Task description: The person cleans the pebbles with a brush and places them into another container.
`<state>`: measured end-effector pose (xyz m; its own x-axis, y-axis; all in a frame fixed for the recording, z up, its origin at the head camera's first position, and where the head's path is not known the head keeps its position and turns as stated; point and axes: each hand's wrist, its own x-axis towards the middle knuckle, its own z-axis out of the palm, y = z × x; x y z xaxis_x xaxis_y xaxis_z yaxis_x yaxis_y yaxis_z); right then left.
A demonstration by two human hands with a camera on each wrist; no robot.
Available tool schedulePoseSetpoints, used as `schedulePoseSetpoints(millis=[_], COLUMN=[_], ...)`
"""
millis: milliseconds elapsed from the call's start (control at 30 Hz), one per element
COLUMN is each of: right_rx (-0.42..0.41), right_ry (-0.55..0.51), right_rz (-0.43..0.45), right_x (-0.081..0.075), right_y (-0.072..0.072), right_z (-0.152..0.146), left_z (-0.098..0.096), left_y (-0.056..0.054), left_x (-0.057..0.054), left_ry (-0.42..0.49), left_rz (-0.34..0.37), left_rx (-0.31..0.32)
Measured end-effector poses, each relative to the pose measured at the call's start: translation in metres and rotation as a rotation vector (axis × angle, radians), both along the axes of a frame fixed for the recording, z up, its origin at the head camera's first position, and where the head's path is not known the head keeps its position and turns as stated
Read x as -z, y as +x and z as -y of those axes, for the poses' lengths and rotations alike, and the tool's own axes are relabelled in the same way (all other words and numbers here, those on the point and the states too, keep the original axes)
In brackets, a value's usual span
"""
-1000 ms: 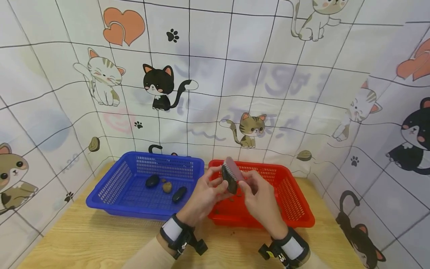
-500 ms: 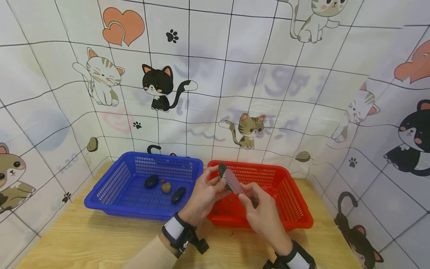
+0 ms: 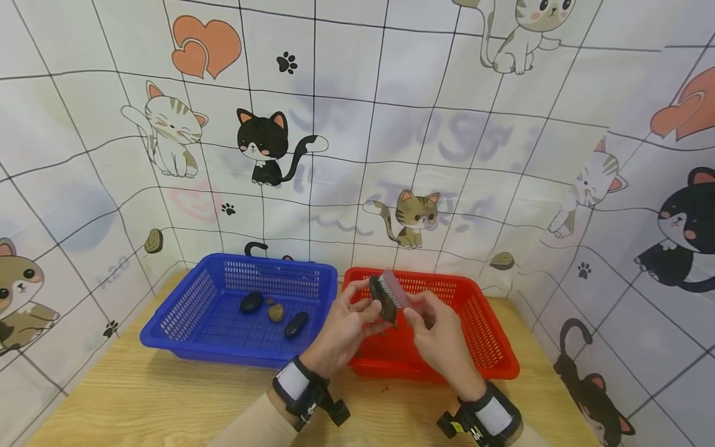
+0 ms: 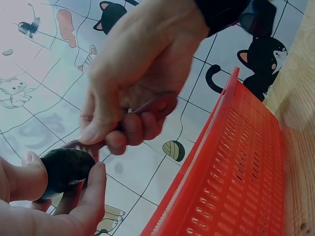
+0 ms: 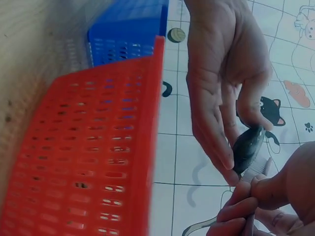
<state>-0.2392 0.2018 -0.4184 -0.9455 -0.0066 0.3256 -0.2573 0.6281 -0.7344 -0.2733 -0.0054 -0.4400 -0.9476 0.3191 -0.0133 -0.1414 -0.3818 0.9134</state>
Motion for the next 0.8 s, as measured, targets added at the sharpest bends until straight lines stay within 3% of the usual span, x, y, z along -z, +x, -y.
schedulePoseSetpoints(millis=[333,600,800], right_rx=[-0.031,-0.026,0.009], right_ry=[-0.047,-0.008,-0.006], right_rz=[0.020,-0.067,-0.039], right_x=[0.004,-0.004,-0.011], right_y=[0.026,0.010,0.001], right_z=[0.004,0.009,0.004], left_z=[-0.003,-0.004,-0.004], left_y=[-0.002,-0.001,0.002], left_x=[0.001,0.002,-0.001], left_ry=[0.016,0.010,0.011], left_rz=[0.002,-0.008,-0.028], left_rx=[-0.072,0.015,0.046])
